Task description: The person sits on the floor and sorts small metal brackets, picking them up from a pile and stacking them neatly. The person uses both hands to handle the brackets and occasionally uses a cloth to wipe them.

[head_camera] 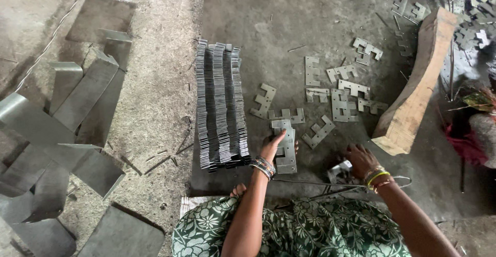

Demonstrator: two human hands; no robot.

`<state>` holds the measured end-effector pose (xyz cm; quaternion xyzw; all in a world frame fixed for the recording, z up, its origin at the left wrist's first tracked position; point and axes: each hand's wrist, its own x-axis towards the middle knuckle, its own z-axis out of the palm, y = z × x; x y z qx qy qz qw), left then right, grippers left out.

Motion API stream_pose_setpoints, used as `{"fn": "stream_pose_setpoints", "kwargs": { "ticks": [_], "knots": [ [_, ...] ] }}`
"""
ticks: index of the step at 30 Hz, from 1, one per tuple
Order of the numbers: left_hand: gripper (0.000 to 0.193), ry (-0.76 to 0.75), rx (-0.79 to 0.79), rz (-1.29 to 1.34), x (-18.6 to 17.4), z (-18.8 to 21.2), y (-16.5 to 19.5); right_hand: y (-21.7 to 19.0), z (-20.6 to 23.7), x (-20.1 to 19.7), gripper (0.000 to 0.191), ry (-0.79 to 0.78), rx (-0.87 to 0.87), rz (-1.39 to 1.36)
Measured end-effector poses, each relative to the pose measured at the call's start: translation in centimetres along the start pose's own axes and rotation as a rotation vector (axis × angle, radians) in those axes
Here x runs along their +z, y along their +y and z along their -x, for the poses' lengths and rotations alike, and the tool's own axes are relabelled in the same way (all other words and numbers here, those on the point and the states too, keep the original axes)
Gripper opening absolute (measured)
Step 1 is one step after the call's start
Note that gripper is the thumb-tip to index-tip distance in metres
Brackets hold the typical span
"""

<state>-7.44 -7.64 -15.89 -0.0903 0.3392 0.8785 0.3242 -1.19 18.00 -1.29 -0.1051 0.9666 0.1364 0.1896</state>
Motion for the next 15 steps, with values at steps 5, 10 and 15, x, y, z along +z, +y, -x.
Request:
{"fn": "stream_pose_setpoints", "kwargs": {
  "ticks": [5,10,15],
  "knots": [
    [0.074,0.053,0.086,-0.221,-0.2,-1.0,-1.0,1.6,-0.6,-0.2,0.053,-0.009,-0.046,0.080],
    [0.094,-0.104,-0.059,0.080,-0.1,-1.0,-0.9,-0.1,0.3,-2.8,0.035,0.658,-0.317,-0.065],
    [0.075,-0.010,-0.018,0.013,0.0,-0.7,-0.4,-2.3,-2.6,-5.4,0.049,0.564,-0.204,-0.068]
  ]
}}
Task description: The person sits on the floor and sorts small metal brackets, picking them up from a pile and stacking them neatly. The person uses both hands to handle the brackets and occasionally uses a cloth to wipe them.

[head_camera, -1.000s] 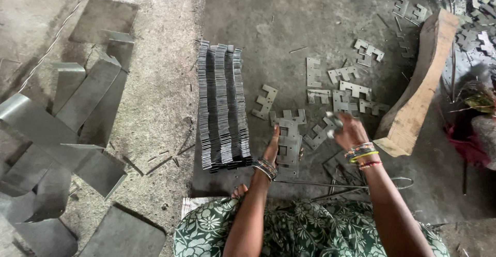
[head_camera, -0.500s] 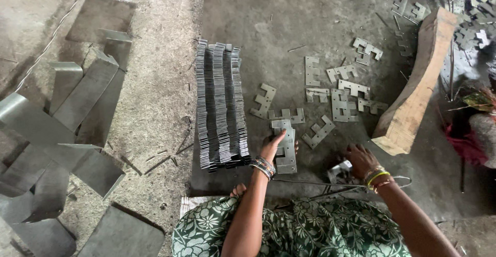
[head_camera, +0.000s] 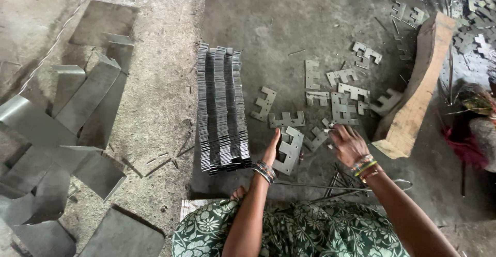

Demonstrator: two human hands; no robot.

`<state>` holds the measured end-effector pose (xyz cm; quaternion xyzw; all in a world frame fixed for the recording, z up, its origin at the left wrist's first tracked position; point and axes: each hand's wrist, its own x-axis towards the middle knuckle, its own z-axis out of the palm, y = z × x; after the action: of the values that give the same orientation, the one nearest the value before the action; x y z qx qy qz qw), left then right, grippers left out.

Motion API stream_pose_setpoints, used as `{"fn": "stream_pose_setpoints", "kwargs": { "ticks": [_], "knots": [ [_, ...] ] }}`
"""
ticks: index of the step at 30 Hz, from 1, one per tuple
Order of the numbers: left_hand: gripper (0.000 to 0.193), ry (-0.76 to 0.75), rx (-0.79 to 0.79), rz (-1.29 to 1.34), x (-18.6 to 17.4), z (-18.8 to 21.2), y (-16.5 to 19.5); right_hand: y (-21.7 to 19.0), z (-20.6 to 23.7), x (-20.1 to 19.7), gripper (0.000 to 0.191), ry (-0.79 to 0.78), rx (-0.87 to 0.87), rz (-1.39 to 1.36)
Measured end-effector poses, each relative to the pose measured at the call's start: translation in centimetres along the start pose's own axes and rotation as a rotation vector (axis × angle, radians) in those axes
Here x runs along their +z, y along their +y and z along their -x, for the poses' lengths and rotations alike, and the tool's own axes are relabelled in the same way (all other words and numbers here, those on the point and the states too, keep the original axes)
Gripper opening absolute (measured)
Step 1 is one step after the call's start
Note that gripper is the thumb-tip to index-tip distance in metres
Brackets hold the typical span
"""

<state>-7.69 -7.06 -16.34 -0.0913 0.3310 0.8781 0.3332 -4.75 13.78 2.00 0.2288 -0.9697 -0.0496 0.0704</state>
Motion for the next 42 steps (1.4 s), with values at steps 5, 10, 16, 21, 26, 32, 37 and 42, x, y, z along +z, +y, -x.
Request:
{"fn": "stream_pose_setpoints", "kwargs": {
  "ticks": [5,10,16,21,26,32,37,42],
  "knots": [
    [0.066,-0.105,0.022,0.050,0.2,0.0,0.1,-0.7,-3.3,2.4,0.078,-0.161,-0.133,0.055],
    [0.066,-0.043,0.000,0.055,-0.3,-0.4,0.2,-0.3,-5.1,2.8,0.058,-0.192,-0.248,0.066],
    [0.073,-0.019,0.205,-0.107,-1.0,-1.7,0.5,-1.4,-6.0,2.4,0.041,-0.231,0.012,-0.031],
    [0.074,0.196,0.319,-0.145,-1.0,-1.5,1.1,-3.1,-5.1,0.3,0.052,0.309,-0.239,-0.094],
    [0.070,0.242,0.146,-0.146,-0.9,-0.8,1.5,-4.5,-8.9,0.7,0.055,-0.163,0.152,-0.195],
    [0.054,0.215,0.189,-0.055,-1.7,-1.9,1.1,-6.8,-13.3,2.9,0.066,-0.297,0.050,-0.241],
    [0.055,0.228,0.404,-0.136,-2.0,-1.9,1.5,-7.1,-13.7,3.1,0.055,-0.189,-0.137,0.011],
    [0.053,0.325,0.370,-0.032,-2.2,-1.6,1.7,-7.1,-13.4,2.4,0.067,-0.415,0.054,-0.022]
  ]
}}
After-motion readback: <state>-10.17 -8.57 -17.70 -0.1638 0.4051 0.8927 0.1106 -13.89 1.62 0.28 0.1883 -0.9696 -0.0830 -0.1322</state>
